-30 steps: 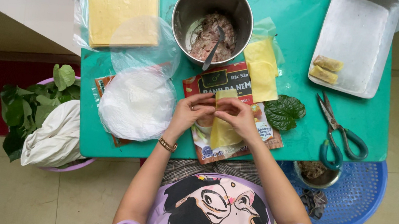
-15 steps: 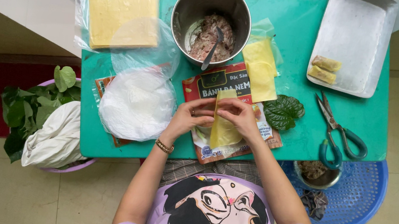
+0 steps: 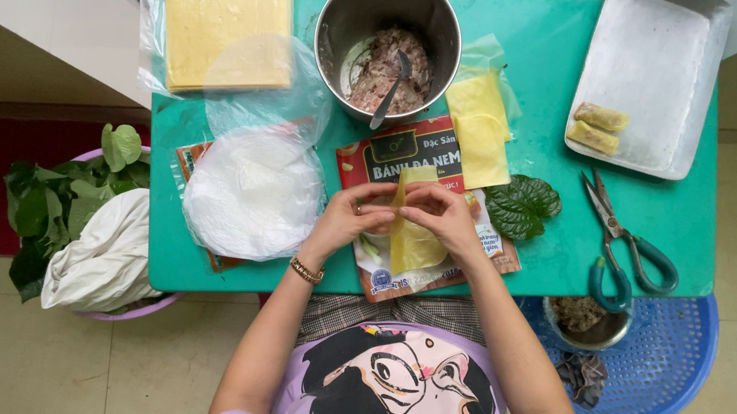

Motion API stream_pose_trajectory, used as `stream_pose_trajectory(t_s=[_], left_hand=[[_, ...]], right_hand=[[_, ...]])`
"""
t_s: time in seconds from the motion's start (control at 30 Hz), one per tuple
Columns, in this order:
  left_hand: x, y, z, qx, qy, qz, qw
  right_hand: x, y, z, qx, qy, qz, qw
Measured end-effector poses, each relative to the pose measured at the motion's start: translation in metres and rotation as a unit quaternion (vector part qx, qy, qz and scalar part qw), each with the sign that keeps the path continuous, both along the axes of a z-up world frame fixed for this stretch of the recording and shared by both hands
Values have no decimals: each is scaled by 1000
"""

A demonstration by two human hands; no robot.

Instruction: The person wraps minced meat mixture into individual sheets of rice paper by hand, then places the finished rolls into a metal tray.

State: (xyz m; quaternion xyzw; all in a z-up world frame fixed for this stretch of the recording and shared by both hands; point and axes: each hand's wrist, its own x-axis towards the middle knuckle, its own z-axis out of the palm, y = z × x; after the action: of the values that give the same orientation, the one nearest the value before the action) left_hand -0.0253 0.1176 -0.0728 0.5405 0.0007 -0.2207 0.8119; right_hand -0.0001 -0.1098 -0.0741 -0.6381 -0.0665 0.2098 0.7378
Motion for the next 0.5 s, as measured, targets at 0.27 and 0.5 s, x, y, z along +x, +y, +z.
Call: stream_pose_trajectory(t_s=[0.27, 0.5], left_hand=[[-3, -10, -24, 117, -4, 49, 992], [-15, 13, -7, 112, 0, 202, 973]], right_hand=[[-1, -1, -16, -110, -52, -81, 989], [-13, -48, 54, -9, 25, -175, 984]])
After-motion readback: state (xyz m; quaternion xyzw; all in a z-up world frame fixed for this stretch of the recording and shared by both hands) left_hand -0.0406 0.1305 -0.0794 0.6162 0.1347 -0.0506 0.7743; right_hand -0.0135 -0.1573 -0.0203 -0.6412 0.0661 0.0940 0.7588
